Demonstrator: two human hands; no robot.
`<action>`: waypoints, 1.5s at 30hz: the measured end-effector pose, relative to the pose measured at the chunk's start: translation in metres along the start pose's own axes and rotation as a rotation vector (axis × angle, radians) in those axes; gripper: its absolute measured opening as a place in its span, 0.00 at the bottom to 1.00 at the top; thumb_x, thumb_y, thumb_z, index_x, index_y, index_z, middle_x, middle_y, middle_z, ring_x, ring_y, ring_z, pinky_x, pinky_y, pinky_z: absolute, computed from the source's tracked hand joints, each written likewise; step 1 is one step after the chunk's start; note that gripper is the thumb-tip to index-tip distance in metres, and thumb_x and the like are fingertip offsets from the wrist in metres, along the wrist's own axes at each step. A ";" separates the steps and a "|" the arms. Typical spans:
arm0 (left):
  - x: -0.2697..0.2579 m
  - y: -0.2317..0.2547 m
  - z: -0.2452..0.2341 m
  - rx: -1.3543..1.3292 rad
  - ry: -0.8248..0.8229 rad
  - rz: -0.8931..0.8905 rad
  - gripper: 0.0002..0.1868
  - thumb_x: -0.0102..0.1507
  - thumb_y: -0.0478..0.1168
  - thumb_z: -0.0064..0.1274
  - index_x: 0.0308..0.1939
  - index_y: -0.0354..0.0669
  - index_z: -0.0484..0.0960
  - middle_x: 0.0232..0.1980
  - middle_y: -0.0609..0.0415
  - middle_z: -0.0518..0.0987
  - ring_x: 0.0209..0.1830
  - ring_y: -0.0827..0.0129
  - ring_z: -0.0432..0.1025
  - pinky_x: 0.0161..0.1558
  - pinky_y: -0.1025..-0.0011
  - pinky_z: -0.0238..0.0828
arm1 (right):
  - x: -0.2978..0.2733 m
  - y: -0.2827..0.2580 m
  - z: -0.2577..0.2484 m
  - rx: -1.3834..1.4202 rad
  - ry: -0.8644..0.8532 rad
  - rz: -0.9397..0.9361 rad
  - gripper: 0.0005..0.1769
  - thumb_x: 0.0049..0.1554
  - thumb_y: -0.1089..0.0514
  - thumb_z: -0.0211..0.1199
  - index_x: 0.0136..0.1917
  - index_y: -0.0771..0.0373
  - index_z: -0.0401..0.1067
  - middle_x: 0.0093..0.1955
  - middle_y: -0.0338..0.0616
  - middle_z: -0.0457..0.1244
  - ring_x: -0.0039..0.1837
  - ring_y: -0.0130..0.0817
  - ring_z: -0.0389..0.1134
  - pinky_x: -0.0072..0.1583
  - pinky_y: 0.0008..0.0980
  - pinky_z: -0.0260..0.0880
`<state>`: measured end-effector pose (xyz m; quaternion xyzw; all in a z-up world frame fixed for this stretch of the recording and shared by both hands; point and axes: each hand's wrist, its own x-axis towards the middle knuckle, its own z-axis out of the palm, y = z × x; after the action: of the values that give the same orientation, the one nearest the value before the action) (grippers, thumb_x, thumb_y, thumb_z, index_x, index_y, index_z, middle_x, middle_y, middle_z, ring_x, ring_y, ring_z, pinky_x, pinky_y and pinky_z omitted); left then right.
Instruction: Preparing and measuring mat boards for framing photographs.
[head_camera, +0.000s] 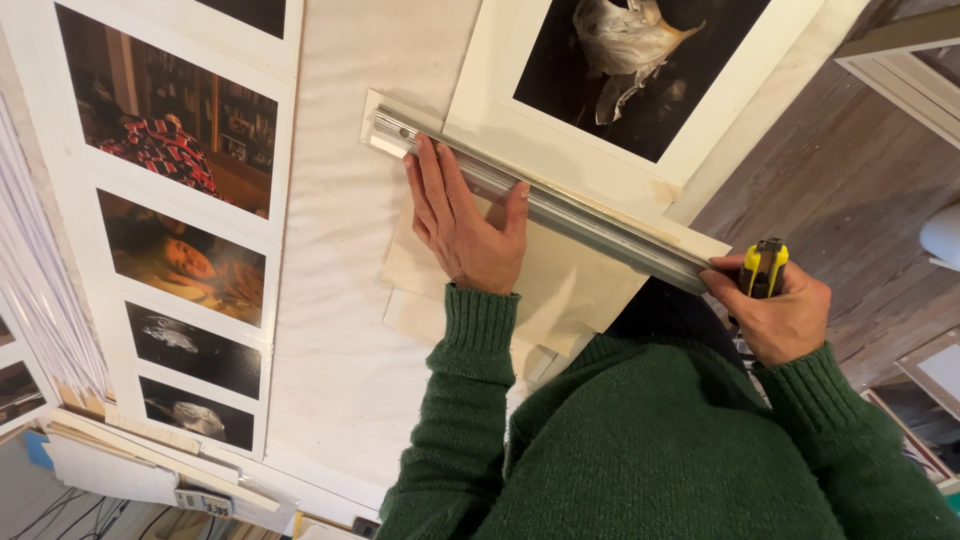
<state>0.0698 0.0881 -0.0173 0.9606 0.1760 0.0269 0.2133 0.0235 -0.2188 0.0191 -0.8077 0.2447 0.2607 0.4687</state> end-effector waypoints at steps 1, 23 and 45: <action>0.000 0.000 0.001 -0.014 -0.005 0.003 0.48 0.68 0.64 0.54 0.80 0.35 0.57 0.85 0.47 0.53 0.86 0.46 0.49 0.79 0.47 0.50 | 0.001 0.000 0.000 -0.017 -0.005 -0.006 0.11 0.57 0.61 0.74 0.53 0.65 0.80 0.45 0.38 0.70 0.44 0.21 0.68 0.48 0.24 0.71; -0.004 -0.006 0.007 0.032 -0.045 0.009 0.50 0.72 0.66 0.51 0.83 0.36 0.50 0.88 0.48 0.48 0.89 0.50 0.42 0.85 0.45 0.43 | 0.005 -0.001 -0.004 0.049 0.015 -0.052 0.10 0.55 0.63 0.74 0.50 0.66 0.79 0.45 0.37 0.69 0.47 0.21 0.68 0.51 0.24 0.71; -0.006 -0.008 0.009 0.039 -0.036 0.014 0.50 0.72 0.66 0.50 0.83 0.36 0.50 0.88 0.48 0.48 0.90 0.51 0.42 0.85 0.45 0.42 | 0.004 -0.001 -0.004 0.058 0.004 -0.039 0.10 0.55 0.63 0.74 0.50 0.66 0.79 0.46 0.38 0.70 0.48 0.21 0.69 0.52 0.24 0.72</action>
<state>0.0625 0.0889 -0.0283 0.9661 0.1659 0.0076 0.1976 0.0274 -0.2230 0.0189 -0.7989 0.2372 0.2429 0.4964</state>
